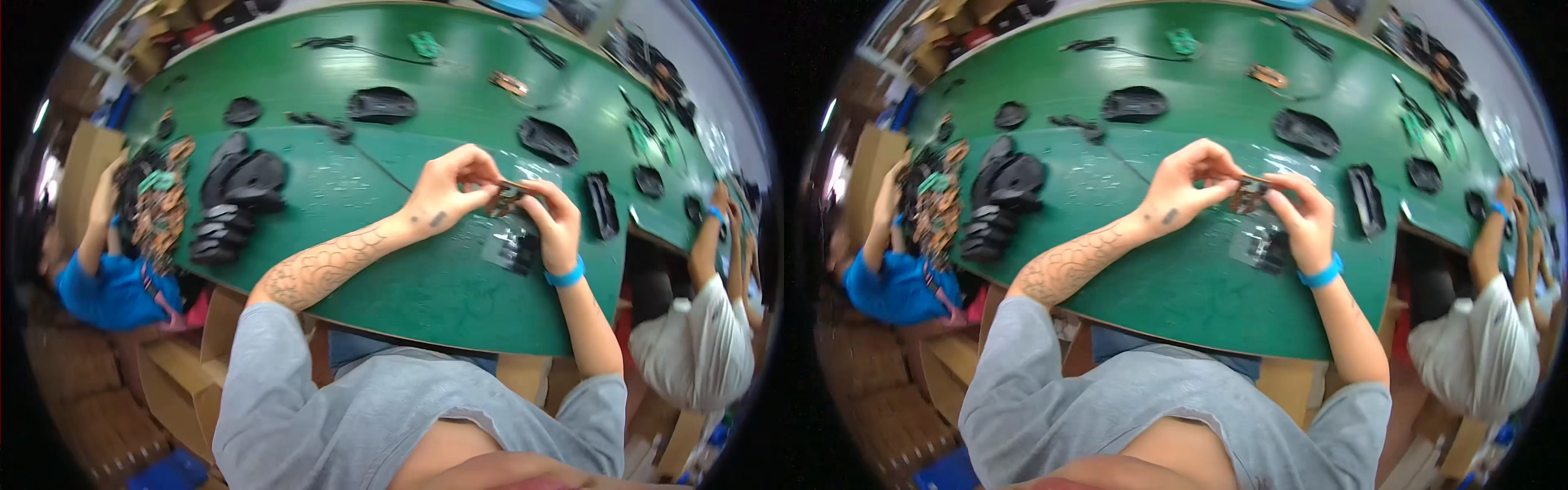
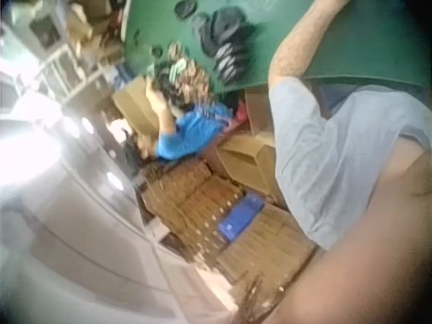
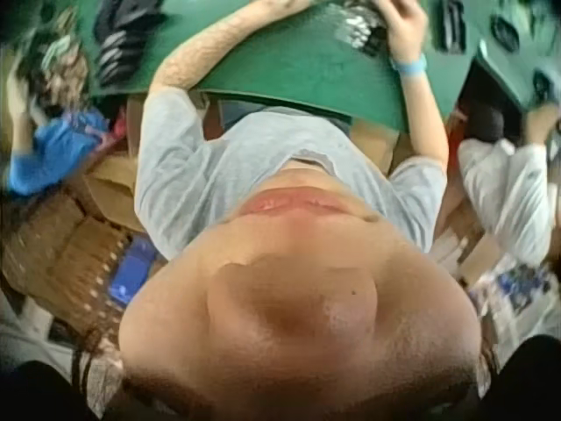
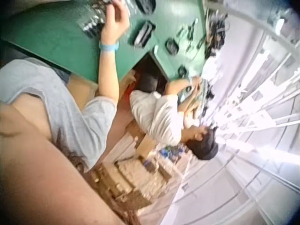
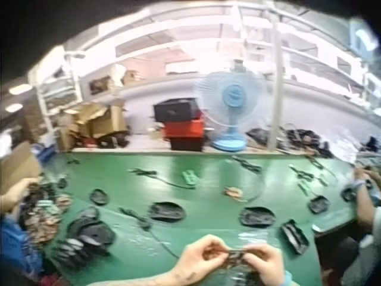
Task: Assemble printed circuit boards and place them into protective plastic bags.
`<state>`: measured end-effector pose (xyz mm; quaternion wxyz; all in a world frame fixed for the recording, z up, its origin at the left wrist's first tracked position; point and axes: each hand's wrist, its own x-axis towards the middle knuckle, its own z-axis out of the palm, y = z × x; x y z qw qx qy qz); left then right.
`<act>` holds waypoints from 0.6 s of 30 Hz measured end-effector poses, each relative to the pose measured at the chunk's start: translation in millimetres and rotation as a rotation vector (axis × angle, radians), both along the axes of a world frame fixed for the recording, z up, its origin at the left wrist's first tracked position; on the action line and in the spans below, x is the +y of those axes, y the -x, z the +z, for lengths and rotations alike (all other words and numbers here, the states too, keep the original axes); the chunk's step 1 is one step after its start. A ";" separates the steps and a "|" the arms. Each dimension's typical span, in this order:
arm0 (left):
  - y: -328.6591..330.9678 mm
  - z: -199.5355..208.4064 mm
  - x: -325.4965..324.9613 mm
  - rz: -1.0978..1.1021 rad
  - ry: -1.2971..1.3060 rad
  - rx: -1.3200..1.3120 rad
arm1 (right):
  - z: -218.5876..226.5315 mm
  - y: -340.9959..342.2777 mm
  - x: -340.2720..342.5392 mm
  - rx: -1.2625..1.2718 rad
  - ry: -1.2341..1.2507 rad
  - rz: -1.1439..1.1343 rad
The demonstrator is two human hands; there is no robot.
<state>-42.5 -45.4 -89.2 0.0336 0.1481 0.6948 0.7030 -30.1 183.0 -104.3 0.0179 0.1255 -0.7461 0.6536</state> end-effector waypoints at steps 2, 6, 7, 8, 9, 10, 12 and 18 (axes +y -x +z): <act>4.1 29.5 -14.8 0.058 -0.056 0.098 | 8.8 -3.5 -9.1 -0.149 0.235 -0.037; 57.5 80.3 -133.8 0.332 -0.135 0.061 | 2.4 0.6 -14.3 -0.130 0.152 0.066; 71.6 94.2 -164.3 0.520 0.080 0.067 | -0.5 0.6 -9.8 -0.133 0.113 0.079; 87.8 115.9 -194.9 0.700 0.298 0.079 | -0.5 0.5 -5.9 -0.127 0.119 0.062; 109.6 141.0 -229.2 0.928 0.172 0.203 | -0.5 0.3 -4.8 -0.098 0.087 0.070; 122.7 171.6 -278.0 1.174 0.050 0.340 | 0.5 0.4 -8.9 -0.065 0.067 0.105; 138.2 210.7 -363.4 1.257 -0.253 0.851 | -2.0 0.4 -13.0 -0.012 0.010 0.138; 122.3 150.3 -275.3 1.547 0.123 0.520 | -11.9 1.5 -6.5 -0.001 -0.043 0.114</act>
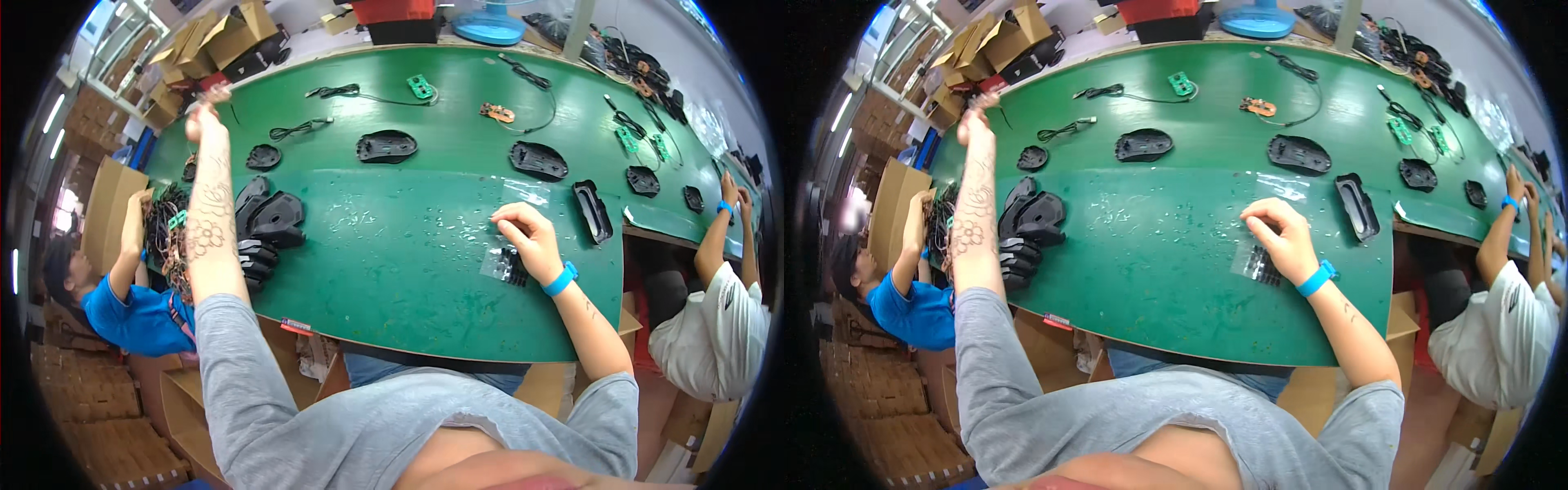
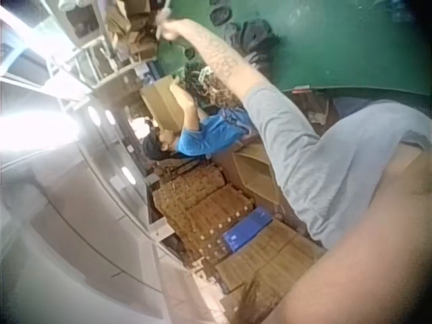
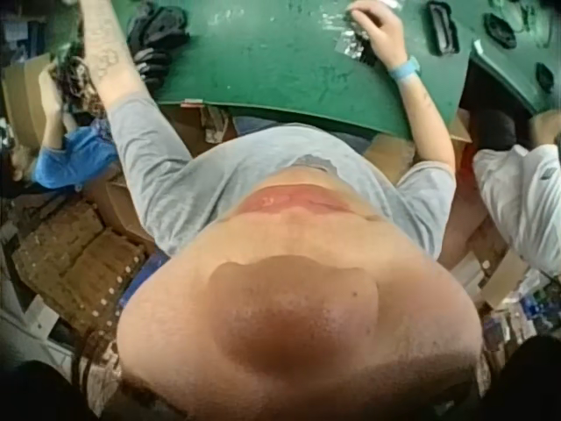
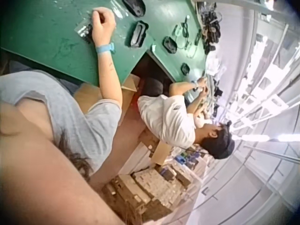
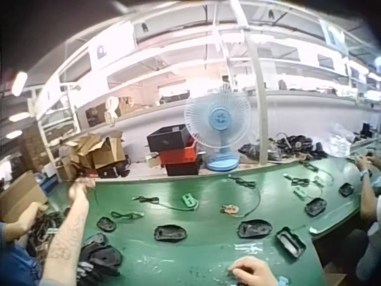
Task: Assemble printed circuit boards and place them into protective plastic bags.
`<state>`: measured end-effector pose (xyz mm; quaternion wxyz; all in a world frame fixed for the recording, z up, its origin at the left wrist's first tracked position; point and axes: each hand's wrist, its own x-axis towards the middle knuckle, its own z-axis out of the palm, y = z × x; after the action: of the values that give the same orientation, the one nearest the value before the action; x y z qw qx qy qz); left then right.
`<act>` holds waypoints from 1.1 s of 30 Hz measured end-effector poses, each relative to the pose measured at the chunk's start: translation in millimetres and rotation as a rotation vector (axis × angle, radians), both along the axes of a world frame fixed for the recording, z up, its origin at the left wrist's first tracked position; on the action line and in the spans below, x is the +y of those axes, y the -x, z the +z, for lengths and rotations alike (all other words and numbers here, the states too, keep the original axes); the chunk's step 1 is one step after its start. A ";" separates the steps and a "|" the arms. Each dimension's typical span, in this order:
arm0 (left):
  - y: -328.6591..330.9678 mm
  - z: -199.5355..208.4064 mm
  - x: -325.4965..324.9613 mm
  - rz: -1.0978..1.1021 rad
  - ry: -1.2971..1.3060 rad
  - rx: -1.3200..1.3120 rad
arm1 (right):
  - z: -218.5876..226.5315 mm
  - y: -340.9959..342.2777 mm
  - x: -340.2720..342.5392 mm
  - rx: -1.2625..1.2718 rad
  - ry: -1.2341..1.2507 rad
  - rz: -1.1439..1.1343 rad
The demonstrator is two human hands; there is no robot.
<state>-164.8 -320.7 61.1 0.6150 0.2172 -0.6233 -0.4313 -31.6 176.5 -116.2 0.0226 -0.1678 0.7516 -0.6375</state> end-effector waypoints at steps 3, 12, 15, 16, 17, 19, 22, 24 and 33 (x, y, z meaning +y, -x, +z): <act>-25.0 -19.0 44.3 -0.113 0.042 -0.096 | 1.8 1.3 -6.5 0.030 0.016 0.026; -31.8 -65.6 47.8 -0.453 0.165 -0.443 | 5.2 1.5 -8.2 0.075 -0.052 0.045; -10.1 -72.5 33.9 -0.550 0.205 -0.569 | 5.7 -0.7 -8.5 0.068 -0.066 0.057; -8.9 -79.3 28.8 -0.581 0.217 -0.613 | 5.9 -1.6 -8.7 0.065 -0.062 0.063; -8.6 -85.8 31.6 -0.617 0.231 -0.658 | 5.7 -1.7 -8.7 0.061 -0.058 0.063; -13.0 -103.9 37.9 -0.684 0.253 -0.754 | 5.2 -2.8 -9.9 0.049 -0.049 0.071; -67.5 -129.5 172.0 -1.057 0.806 -0.636 | 1.5 -1.3 4.2 -0.068 -0.081 0.000; -111.2 -136.6 230.6 -1.124 1.177 -0.520 | -3.5 9.1 9.5 -0.058 0.085 -0.004; -145.6 -170.1 288.0 -1.307 1.221 -0.542 | 23.1 10.3 11.0 0.121 -0.022 -0.145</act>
<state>-19.2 -32.6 -109.0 0.0916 -0.4439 -0.8628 -0.2240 -42.0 187.6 -93.1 -0.0672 -0.1510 0.7686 -0.6180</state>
